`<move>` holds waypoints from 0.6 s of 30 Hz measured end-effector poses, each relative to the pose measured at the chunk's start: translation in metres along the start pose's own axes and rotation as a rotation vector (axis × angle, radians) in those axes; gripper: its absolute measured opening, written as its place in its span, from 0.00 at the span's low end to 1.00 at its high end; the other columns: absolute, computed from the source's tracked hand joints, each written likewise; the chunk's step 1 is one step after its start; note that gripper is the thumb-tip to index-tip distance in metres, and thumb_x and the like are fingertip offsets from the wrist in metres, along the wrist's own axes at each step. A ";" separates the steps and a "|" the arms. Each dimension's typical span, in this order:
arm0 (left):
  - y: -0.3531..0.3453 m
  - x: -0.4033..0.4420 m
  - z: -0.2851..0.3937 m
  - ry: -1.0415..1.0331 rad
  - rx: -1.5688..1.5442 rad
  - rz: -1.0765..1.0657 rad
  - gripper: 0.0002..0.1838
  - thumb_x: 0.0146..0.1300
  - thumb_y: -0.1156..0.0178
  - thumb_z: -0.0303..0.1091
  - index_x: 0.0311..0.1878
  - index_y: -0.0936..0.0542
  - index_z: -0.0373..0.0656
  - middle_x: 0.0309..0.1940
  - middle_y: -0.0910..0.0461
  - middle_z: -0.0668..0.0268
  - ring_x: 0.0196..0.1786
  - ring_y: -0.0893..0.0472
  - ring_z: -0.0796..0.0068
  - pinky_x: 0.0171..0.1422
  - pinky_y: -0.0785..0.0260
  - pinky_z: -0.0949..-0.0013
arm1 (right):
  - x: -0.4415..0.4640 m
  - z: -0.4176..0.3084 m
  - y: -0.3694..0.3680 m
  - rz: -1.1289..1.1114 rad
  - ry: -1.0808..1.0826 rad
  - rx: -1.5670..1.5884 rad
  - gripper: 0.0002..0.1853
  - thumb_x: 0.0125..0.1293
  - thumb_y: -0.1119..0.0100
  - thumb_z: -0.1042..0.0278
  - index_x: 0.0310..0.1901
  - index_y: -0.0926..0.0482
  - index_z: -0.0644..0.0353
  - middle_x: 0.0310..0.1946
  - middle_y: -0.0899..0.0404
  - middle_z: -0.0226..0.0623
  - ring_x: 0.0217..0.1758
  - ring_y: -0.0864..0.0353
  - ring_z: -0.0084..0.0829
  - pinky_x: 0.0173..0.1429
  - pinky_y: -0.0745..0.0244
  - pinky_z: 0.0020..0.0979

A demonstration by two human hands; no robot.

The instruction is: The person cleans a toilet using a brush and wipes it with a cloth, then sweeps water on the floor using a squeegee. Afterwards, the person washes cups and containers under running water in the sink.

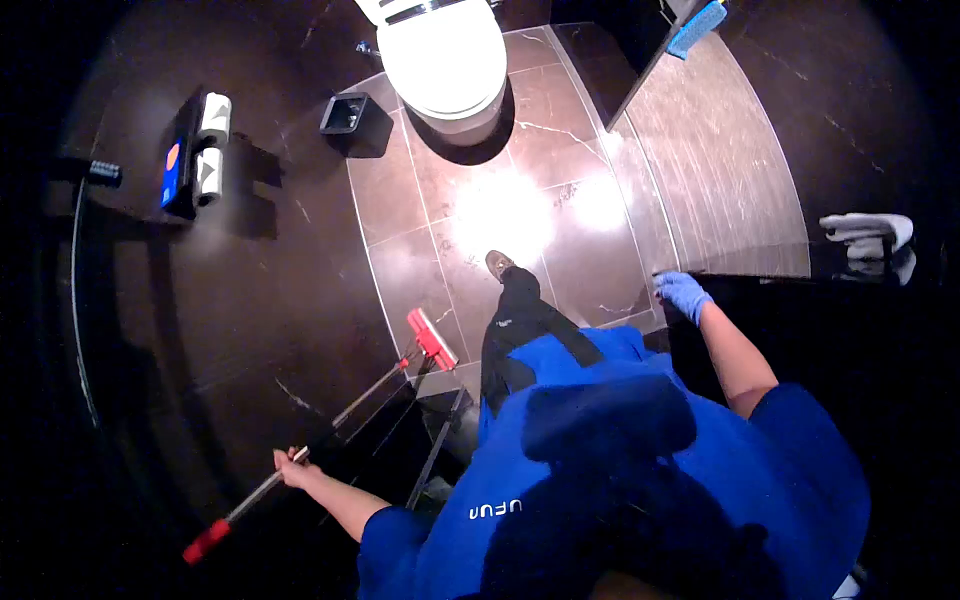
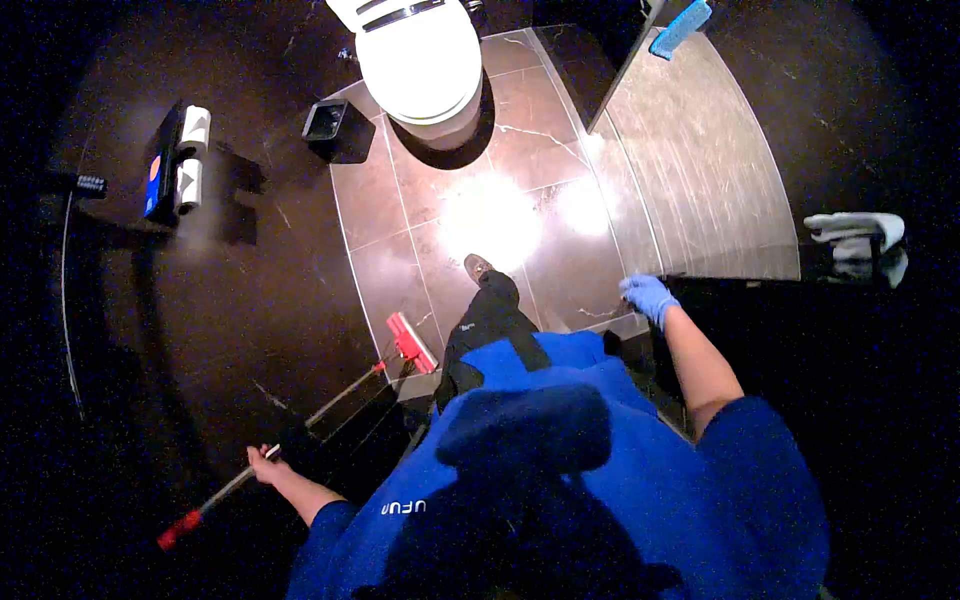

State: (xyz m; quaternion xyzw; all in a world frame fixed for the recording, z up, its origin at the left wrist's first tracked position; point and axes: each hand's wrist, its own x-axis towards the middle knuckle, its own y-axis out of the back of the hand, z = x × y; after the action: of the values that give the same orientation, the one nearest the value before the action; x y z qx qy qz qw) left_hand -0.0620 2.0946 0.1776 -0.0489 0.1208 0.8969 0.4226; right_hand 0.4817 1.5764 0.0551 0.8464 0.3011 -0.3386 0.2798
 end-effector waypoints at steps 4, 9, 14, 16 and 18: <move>0.008 0.031 -0.005 0.119 0.390 0.516 0.19 0.50 0.40 0.43 0.35 0.27 0.34 0.29 0.25 0.58 0.32 0.26 0.66 0.35 0.34 0.61 | 0.058 -0.062 0.012 0.068 -0.052 0.049 0.08 0.51 0.47 0.70 0.34 0.25 0.59 0.23 0.25 0.33 0.22 0.28 0.23 0.25 0.32 0.25; -0.015 -0.002 -0.007 0.359 0.561 0.594 0.17 0.51 0.43 0.39 0.36 0.26 0.33 0.30 0.26 0.58 0.33 0.28 0.67 0.37 0.35 0.63 | 0.095 -0.141 0.001 -0.034 -0.148 -0.008 0.06 0.53 0.47 0.70 0.34 0.24 0.56 0.23 0.25 0.33 0.24 0.27 0.24 0.28 0.30 0.25; -0.054 -0.058 -0.013 0.415 0.503 0.366 0.13 0.51 0.45 0.33 0.37 0.26 0.33 0.29 0.27 0.61 0.32 0.30 0.70 0.38 0.36 0.66 | 0.135 -0.214 0.009 -0.160 -0.013 -0.489 0.07 0.52 0.46 0.70 0.32 0.22 0.61 0.25 0.23 0.32 0.28 0.27 0.23 0.36 0.31 0.25; -0.056 -0.106 -0.034 0.253 0.451 0.191 0.09 0.51 0.46 0.31 0.34 0.26 0.36 0.27 0.29 0.64 0.30 0.32 0.73 0.37 0.37 0.68 | 0.178 -0.250 0.027 -0.295 -0.051 -0.678 0.09 0.52 0.46 0.65 0.31 0.23 0.60 0.24 0.23 0.32 0.27 0.27 0.24 0.32 0.31 0.26; -0.040 -0.169 -0.073 0.132 0.400 0.026 0.04 0.51 0.49 0.29 0.29 0.26 0.41 0.22 0.31 0.69 0.28 0.33 0.77 0.35 0.38 0.71 | 0.287 -0.235 0.068 -0.636 -0.255 -0.407 0.11 0.53 0.48 0.60 0.31 0.22 0.57 0.27 0.23 0.35 0.28 0.26 0.28 0.31 0.30 0.31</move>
State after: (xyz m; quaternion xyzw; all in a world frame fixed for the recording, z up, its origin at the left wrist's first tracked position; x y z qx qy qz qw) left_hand 0.0759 1.9742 0.1323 -0.0211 0.3246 0.8552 0.4034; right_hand 0.7932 1.7824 0.0052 0.5891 0.5721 -0.4443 0.3582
